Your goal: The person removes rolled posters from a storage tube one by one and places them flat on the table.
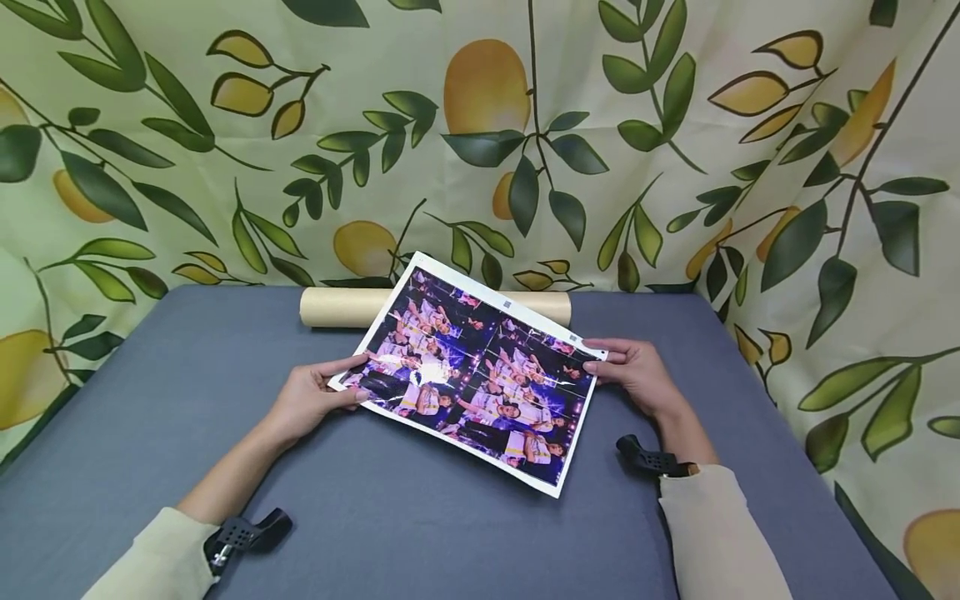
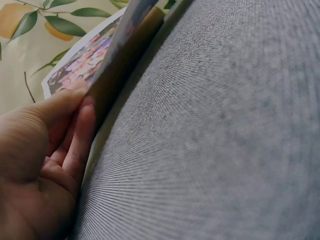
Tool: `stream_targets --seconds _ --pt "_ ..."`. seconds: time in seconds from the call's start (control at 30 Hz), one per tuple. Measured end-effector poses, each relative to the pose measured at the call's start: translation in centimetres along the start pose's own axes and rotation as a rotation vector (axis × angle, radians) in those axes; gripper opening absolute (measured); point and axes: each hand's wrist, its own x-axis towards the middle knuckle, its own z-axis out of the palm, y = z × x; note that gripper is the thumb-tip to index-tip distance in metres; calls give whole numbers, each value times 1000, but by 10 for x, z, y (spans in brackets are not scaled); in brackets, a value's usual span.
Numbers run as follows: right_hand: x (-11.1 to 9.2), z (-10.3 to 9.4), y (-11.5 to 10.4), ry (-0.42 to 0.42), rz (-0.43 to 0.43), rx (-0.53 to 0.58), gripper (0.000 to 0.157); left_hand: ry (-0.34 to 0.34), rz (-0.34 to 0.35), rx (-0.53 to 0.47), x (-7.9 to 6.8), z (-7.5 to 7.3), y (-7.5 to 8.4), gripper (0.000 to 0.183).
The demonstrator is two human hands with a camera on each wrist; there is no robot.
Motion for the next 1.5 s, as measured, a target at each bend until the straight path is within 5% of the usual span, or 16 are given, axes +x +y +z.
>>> stream_targets --seconds 0.5,0.77,0.9,1.17,1.5 --pt "-2 -4 -2 -36 7 149 41 50 55 -46 2 6 -1 46" --pt "-3 -7 3 -337 -65 150 53 -85 93 -13 -1 -2 -7 43" --pt "-2 -8 3 -395 -63 116 54 -141 83 11 1 -5 -7 48" --pt "-2 -1 -2 -250 -26 -130 45 -19 15 150 3 1 -4 58" --pt "-2 2 -1 -160 -34 -147 43 38 10 97 4 5 -1 60"
